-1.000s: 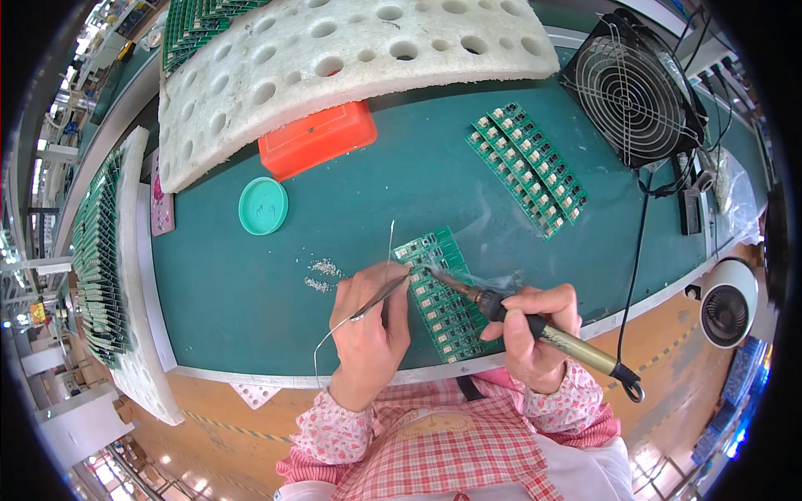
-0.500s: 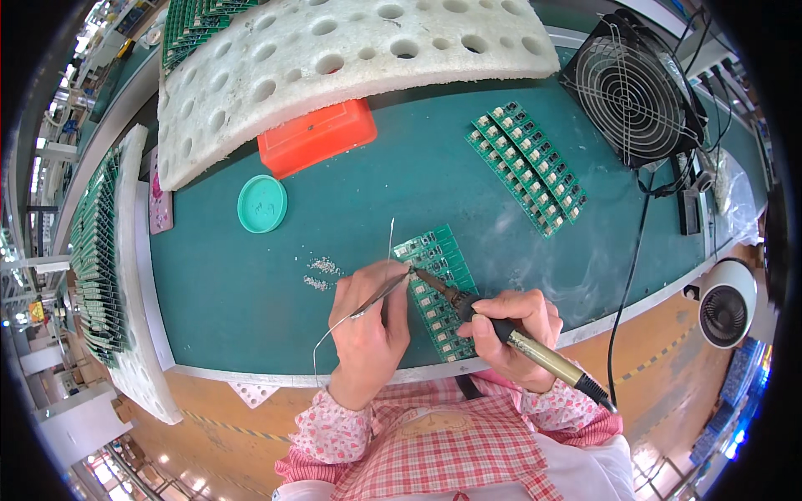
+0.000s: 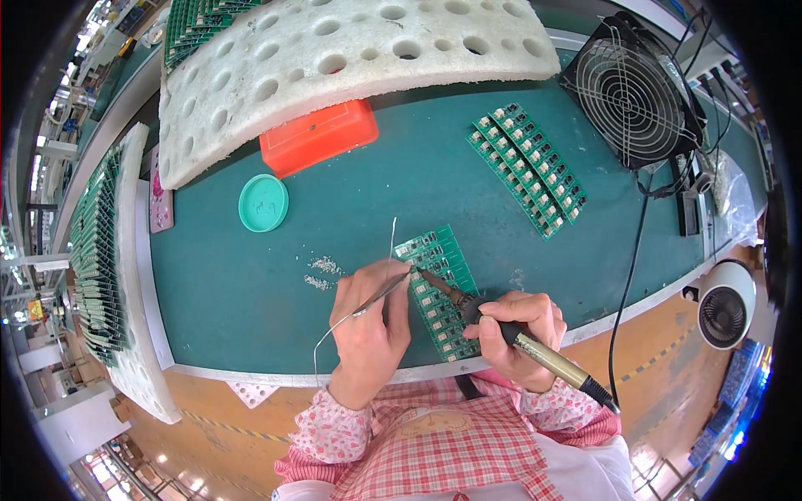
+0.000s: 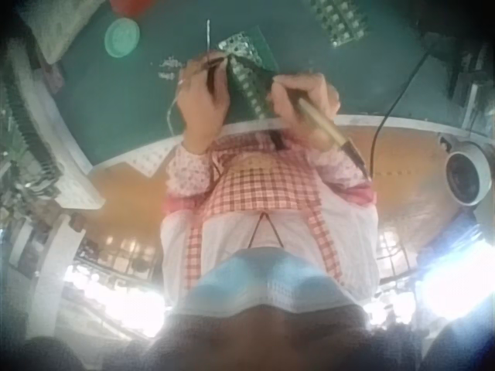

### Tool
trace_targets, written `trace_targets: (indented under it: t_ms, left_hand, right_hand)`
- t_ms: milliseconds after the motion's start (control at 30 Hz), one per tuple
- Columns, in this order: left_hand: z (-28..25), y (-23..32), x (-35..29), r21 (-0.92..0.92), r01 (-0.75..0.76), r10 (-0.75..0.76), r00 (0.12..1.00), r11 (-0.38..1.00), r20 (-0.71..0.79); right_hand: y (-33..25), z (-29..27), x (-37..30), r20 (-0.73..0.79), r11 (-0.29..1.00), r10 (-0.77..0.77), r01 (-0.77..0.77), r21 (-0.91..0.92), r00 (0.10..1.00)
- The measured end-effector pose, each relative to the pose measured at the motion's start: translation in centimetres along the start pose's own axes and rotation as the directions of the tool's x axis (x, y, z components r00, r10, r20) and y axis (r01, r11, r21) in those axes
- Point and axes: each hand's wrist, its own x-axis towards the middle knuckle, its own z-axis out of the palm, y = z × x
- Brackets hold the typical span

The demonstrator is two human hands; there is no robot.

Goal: The person solders components onto a circuit board using a soldering iron and solder wire, places the soldering iron onto a stand, and inserts components into the circuit board by hand.

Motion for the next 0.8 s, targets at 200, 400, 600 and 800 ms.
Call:
trace_targets:
  t_ms: [200, 400, 600, 800]
  left_hand:
    - [0.0, 0.0, 0.1, 0.010, 0.001, -0.001, 1.000, 1.000, 0.006]
    - [-0.1, 0.3, 0.0, -0.002, 0.026, -0.026, 1.000, 1.000, 0.010]
    - [-1.6, 0.3, -0.1, 0.065, 0.041, -0.037, 0.998, 0.997, -0.052]
    - [-3.2, -0.8, -1.8, 0.081, 0.192, -0.179, 0.974, 0.978, -0.141]
  right_hand:
    - [0.0, 0.0, 0.0, -0.009, 1.000, -0.009, 0.009, 0.011, 1.000]
    - [0.0, 0.1, -0.9, -0.137, 0.997, 0.061, -0.054, 0.050, 0.989]
    - [-0.3, -0.5, -1.6, -0.185, 0.983, 0.147, -0.124, 0.132, 0.972]
    - [-0.6, -1.5, -2.2, -0.198, 0.962, 0.249, -0.220, 0.160, 0.948]
